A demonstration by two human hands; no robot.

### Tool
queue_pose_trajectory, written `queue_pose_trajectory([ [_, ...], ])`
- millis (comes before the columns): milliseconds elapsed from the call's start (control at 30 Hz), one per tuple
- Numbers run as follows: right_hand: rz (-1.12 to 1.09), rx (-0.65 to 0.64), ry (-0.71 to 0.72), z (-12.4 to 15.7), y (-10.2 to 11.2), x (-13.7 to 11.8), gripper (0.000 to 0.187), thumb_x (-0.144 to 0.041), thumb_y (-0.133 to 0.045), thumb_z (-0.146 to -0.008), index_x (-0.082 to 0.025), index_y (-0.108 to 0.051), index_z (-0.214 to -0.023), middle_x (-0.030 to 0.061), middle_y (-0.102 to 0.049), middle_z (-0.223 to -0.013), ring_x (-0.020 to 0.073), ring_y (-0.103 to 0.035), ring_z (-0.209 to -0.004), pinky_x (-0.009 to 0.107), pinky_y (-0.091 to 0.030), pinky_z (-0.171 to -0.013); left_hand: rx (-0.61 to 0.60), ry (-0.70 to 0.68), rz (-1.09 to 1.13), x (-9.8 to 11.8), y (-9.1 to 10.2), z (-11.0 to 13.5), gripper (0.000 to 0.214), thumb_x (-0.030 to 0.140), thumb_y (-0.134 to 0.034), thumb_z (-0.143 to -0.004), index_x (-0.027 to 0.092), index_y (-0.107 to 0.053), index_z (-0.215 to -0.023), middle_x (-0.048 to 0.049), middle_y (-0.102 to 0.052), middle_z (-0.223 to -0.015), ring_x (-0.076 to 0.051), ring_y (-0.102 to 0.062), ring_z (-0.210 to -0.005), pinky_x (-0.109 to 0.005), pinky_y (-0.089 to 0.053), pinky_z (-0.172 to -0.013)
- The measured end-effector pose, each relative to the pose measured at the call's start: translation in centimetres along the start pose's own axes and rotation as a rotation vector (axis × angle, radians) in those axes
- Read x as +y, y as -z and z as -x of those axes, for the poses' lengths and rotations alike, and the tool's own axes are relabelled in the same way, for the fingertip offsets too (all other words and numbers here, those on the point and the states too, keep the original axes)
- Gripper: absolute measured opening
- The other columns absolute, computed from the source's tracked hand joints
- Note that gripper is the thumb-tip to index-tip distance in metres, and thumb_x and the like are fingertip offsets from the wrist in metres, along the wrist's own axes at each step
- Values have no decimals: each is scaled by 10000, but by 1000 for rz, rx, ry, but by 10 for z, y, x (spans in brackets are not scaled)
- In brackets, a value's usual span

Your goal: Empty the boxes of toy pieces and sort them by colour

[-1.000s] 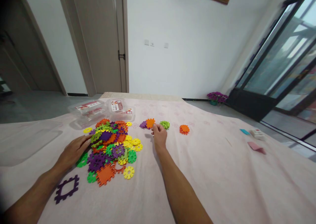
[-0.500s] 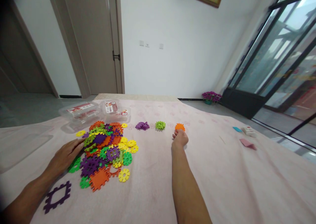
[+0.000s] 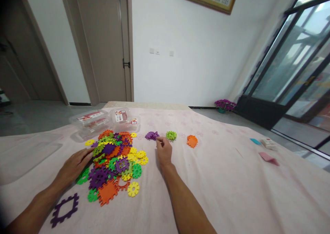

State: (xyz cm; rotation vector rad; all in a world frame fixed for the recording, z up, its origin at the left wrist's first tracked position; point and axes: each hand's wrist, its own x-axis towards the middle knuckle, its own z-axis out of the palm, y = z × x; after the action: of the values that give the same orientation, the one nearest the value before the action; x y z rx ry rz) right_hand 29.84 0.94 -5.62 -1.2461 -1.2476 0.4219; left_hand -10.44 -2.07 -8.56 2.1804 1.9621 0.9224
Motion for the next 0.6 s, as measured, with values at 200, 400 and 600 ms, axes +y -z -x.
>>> queue_pose_trajectory([
  [200,177,-498,385,40,-22,-43,253,-238,-554,-917,-222,-714,-1112,66,-732,-1083,205,-647,-1004,368,-500,-936,-6,-3,-6,5,3,0,554,555,-327,-976,220,-668,-1257,-82,-684,-1318,-262,-603,-1247,-415,-417,-1113],
  [400,265,-754,622,50,-31,-61,361,-323,-429,-1035,-238,-607,-1337,87,-630,-1388,207,-525,-1321,427,-395,-1120,-16,7,-4,6,4,0,530,541,-322,-987,239,-657,-1267,-70,-679,-1326,-252,-597,-1247,-406,-416,-1104],
  [600,262,-806,632,50,-32,-58,340,-338,-384,-1057,-221,-626,-1264,83,-662,-1344,196,-582,-1262,389,-406,-1094,-25,9,-7,5,4,0,545,542,-320,-990,214,-654,-1270,-85,-670,-1340,-264,-582,-1260,-427,-398,-1117],
])
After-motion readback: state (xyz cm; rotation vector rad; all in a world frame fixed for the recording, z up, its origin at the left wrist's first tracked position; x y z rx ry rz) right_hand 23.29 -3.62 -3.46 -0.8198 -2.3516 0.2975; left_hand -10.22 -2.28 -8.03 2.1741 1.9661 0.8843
